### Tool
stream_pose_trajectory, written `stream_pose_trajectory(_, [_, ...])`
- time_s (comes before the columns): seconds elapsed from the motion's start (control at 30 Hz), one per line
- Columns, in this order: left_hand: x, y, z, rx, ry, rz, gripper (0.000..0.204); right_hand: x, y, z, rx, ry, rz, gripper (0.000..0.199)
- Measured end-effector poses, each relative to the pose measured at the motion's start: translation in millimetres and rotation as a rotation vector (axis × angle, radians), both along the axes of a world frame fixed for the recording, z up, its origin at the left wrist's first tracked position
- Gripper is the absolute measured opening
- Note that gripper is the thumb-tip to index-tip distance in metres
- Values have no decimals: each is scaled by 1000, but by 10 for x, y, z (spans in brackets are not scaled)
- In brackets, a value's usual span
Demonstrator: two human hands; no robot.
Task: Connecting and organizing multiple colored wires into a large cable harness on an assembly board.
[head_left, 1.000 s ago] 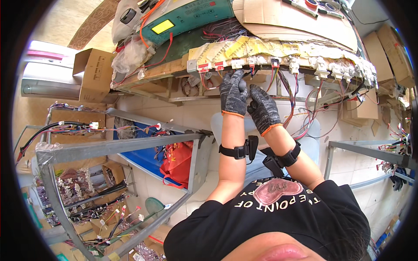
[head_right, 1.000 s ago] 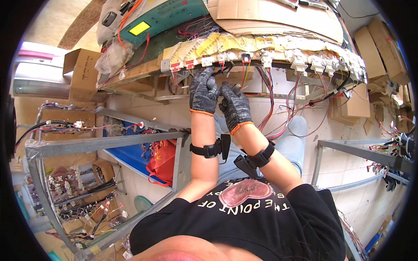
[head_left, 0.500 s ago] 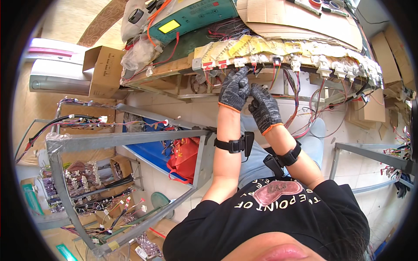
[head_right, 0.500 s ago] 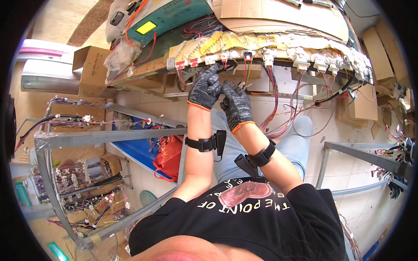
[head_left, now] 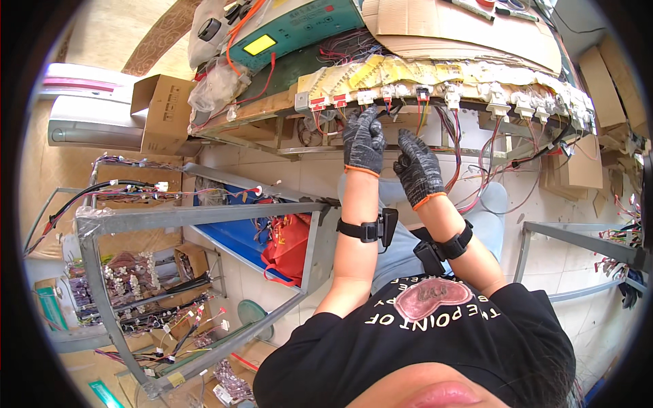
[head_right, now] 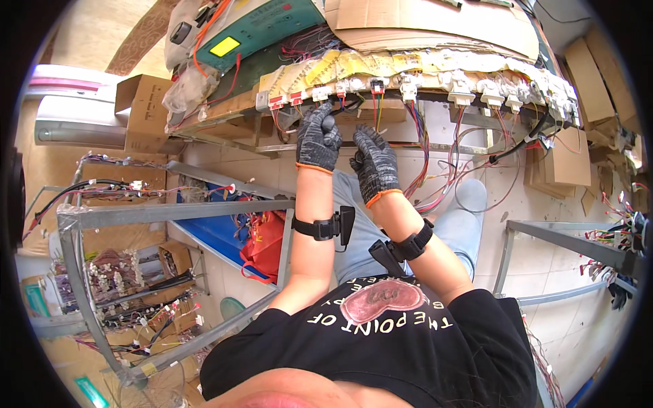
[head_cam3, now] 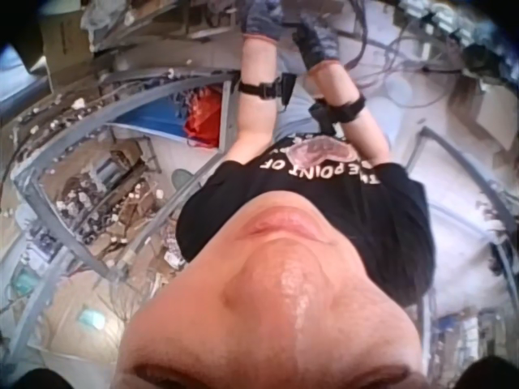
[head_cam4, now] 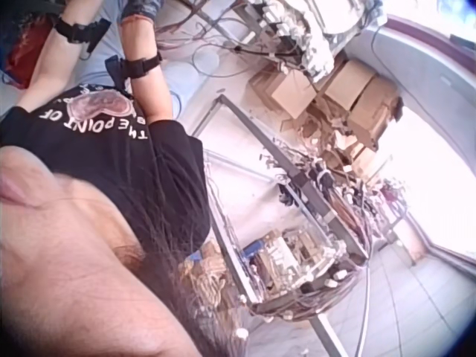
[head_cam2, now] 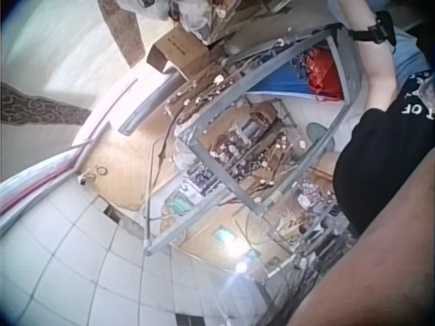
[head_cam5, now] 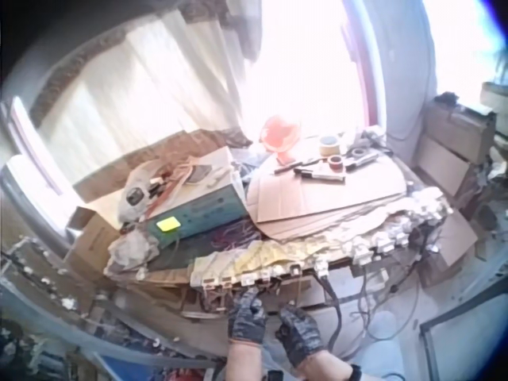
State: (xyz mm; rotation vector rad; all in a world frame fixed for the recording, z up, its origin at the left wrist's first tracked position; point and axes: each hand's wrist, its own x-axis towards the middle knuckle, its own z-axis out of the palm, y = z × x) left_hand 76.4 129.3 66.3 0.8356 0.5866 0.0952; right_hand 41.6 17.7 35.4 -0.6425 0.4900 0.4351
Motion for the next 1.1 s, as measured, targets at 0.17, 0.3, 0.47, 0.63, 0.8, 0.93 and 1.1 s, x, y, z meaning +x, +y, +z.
stream_pose_trajectory(0.17, [52,78,-42,-9,13,-136,3,12,-30,-37,-10,-10,-1,22])
stream_pose_trajectory(0.3, [67,84,-53,22,-4,-141,5,-6,-7,-6,-9,6,-3,23])
stream_pose_trajectory(0.47, [49,-22,-34,56,-55,-64,6,-1,-54,-25,-1,10,-12,24])
stream_pose_trajectory(0.63, [-48,-151,42,291,24,104,8,16,-88,-13,-25,17,-34,24])
stream_pose_trajectory(0.8, [-77,-128,55,187,-13,184,7,-3,-77,8,-25,22,-14,25])
stream_pose_trajectory(0.93, [-49,-40,6,166,-17,129,2,-2,-61,2,-36,29,-15,25])
stream_pose_trajectory(1.1, [-30,-68,23,163,-16,174,3,-5,-47,-4,-30,7,-5,24])
